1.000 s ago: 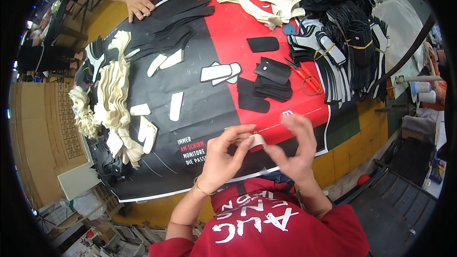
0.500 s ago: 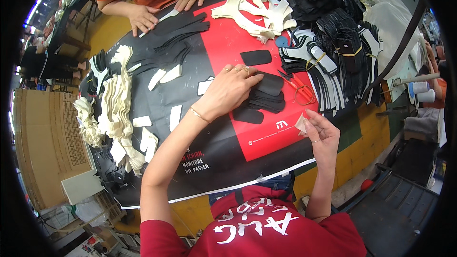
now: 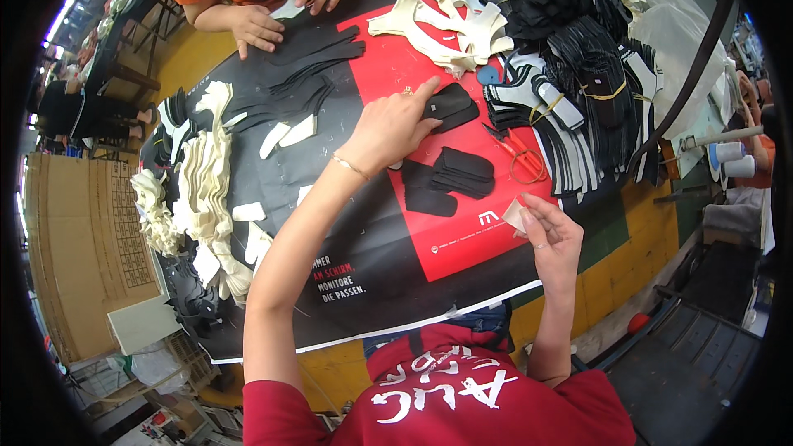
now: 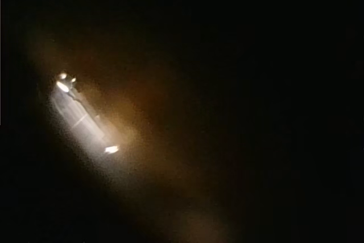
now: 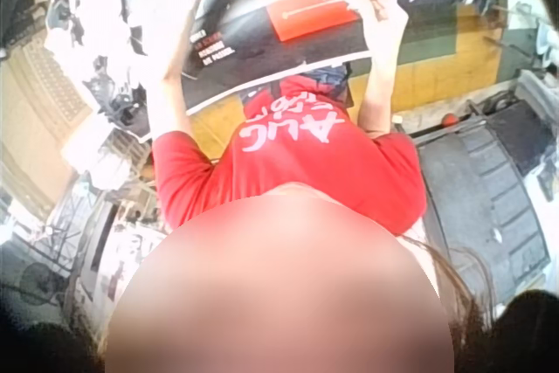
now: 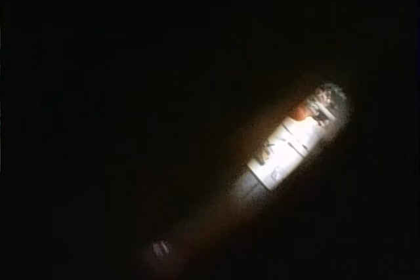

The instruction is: The person assembles gloves by hand at a workstation. They pick white and black glove components, align and attach them, and place the finished gloves into piles on the table. A coworker across the table performs similar assembly.

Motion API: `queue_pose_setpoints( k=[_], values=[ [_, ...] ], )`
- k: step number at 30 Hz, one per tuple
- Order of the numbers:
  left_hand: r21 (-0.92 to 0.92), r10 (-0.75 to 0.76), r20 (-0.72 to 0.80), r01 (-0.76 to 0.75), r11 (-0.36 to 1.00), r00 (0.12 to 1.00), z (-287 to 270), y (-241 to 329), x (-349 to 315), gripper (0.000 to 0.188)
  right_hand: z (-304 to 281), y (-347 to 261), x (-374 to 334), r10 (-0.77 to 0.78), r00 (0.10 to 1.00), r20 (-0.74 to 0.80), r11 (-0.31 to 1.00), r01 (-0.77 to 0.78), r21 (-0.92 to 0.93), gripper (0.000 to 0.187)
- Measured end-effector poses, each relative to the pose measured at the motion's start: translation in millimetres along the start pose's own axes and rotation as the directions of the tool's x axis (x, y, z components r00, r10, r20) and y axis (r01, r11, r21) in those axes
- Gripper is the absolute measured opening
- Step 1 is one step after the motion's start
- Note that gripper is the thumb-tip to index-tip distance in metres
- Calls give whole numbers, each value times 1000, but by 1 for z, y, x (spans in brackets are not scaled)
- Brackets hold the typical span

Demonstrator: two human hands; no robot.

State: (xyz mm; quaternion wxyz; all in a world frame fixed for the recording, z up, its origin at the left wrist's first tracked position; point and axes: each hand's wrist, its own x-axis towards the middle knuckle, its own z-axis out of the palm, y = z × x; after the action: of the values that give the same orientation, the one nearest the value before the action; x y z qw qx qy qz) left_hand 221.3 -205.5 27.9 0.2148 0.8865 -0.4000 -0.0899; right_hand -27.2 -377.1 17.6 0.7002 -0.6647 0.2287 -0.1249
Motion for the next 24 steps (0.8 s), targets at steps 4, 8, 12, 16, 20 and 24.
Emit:
queue_pose_setpoints(
  k=[4, 8, 12, 16, 20, 24],
  values=[
    [18, 153, -132, -152, 988, 979, 10, 10, -13, 35, -3, 1, 2, 10, 1000, -12, 1000, -10, 1, 29],
    [-130, 258, 35, -251, 959, 966, 21, 17, -25, 39, -3, 3, 2, 42, 999, 26, 999, -41, -22, 28],
    [-181, 297, 18, -289, 940, 955, 24, 12, -23, 44, 0, 3, 1, 29, 999, 40, 999, -28, -16, 26],
    [-338, 232, 106, -184, 923, 967, 18, 4, -22, 45, 1, 3, 1, 6, 999, 54, 1000, -5, -13, 24],
    [-355, 191, -1, -179, 918, 982, 16, 3, -23, 39, 1, 4, 1, 18, 998, 55, 1000, -18, 9, 23],
    [-389, 152, -180, -212, 896, 972, 21, 7, -33, 32, 0, 5, 0, 5, 999, 52, 1000, -6, 29, 23]
  ],
)
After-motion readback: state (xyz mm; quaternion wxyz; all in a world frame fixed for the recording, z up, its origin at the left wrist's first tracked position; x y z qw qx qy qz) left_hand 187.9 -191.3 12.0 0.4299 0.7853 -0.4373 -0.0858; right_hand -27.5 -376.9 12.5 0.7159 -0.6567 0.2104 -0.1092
